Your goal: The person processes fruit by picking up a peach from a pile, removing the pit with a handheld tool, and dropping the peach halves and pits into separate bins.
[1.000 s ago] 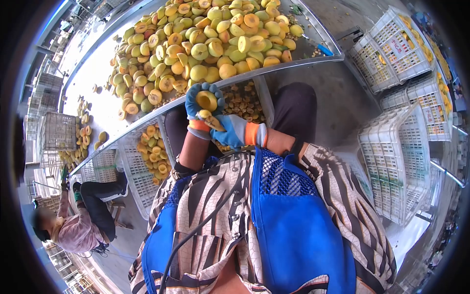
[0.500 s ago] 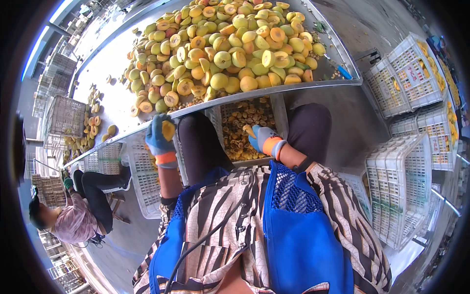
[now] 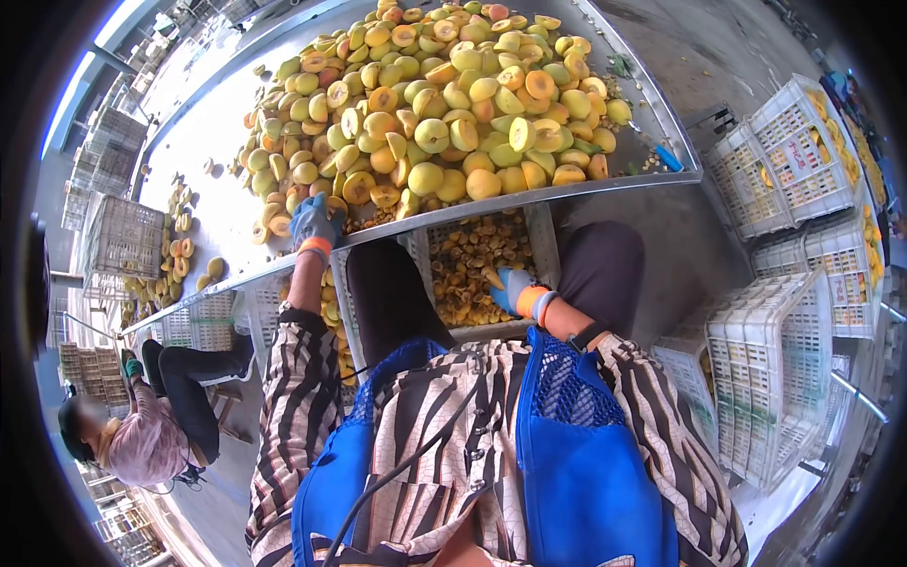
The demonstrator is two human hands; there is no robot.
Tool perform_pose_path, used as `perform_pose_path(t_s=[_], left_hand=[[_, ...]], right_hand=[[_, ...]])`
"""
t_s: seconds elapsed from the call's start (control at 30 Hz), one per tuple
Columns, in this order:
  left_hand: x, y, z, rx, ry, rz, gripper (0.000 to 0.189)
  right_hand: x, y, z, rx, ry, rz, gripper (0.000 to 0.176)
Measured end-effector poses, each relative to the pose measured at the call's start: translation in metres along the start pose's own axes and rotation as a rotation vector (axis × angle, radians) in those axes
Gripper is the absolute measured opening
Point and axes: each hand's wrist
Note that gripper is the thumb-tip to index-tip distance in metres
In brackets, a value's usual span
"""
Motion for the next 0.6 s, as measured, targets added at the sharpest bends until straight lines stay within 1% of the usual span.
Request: perform_pose_path(t_s=[0.07,0.1,0.13,0.2,0.23,0.27,0.33,0.37,0.4,0.43,0.47,0.53,0.57,0.6], left_hand=[[0.002,0.012,0.004,0.181,-0.108,0.074,0.047],[0.003,0.01,0.002,0.146,-0.035,-0.033,0.042],[0.001,0.009,0.0,0.151,-0.035,-0.032,0.042],[-0.003,0.007,-0.004,0.207,0.148,-0.343,0.037],[-0.002,0.009,-0.006,0.222,0.223,-0.386,0.034],[-0.001,0.01,-0.009,0.223,0.228,-0.385,0.034],[0.004,0.024,-0.021,0.551,0.155,-1.562,0.033],[0.013,0.036,-0.029,0.669,0.138,-1.808,0.035],[0.008,0.039,-0.036,0.761,0.081,-2.026,0.032],[0.01,0.05,-0.043,0.807,0.077,-2.13,0.03],[0.015,0.066,-0.052,0.853,0.071,-2.236,0.029],[0.047,0.105,-0.064,1.022,0.008,-2.37,0.03],[0.044,0.112,-0.065,1.07,-0.104,-2.516,0.035],[0.041,0.122,-0.068,1.08,-0.132,-2.526,0.04]], right_hand=[[-0.002,0.005,0.003,0.024,0.021,-0.002,0.036],[-0.004,0.008,0.004,0.046,0.011,-0.012,0.035],[-0.003,0.007,0.004,0.071,0.0,-0.022,0.035],[-0.004,0.005,0.003,0.059,0.016,0.017,0.035],[-0.003,0.002,0.003,0.042,0.04,0.058,0.035],[-0.001,0.0,0.003,0.046,0.042,0.057,0.035],[0.002,-0.005,0.001,0.036,0.078,0.193,0.033],[0.008,-0.015,-0.004,0.039,0.076,0.192,0.033],[0.014,-0.024,-0.009,0.123,0.207,0.224,0.033],[0.022,-0.035,-0.016,0.207,0.34,0.255,0.033],[0.031,-0.047,-0.022,0.206,0.339,0.251,0.033],[0.049,-0.07,-0.033,0.227,0.342,0.319,0.034],[0.054,-0.079,-0.037,0.208,0.308,0.359,0.034],[0.06,-0.087,-0.044,0.2,0.311,0.353,0.034]])
Point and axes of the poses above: each hand's wrist, its own z-axis towards the middle knuckle, its own x-axis out of the back of the hand, y = z × x, and after that the axes turned 4 degrees about -z, right-handed
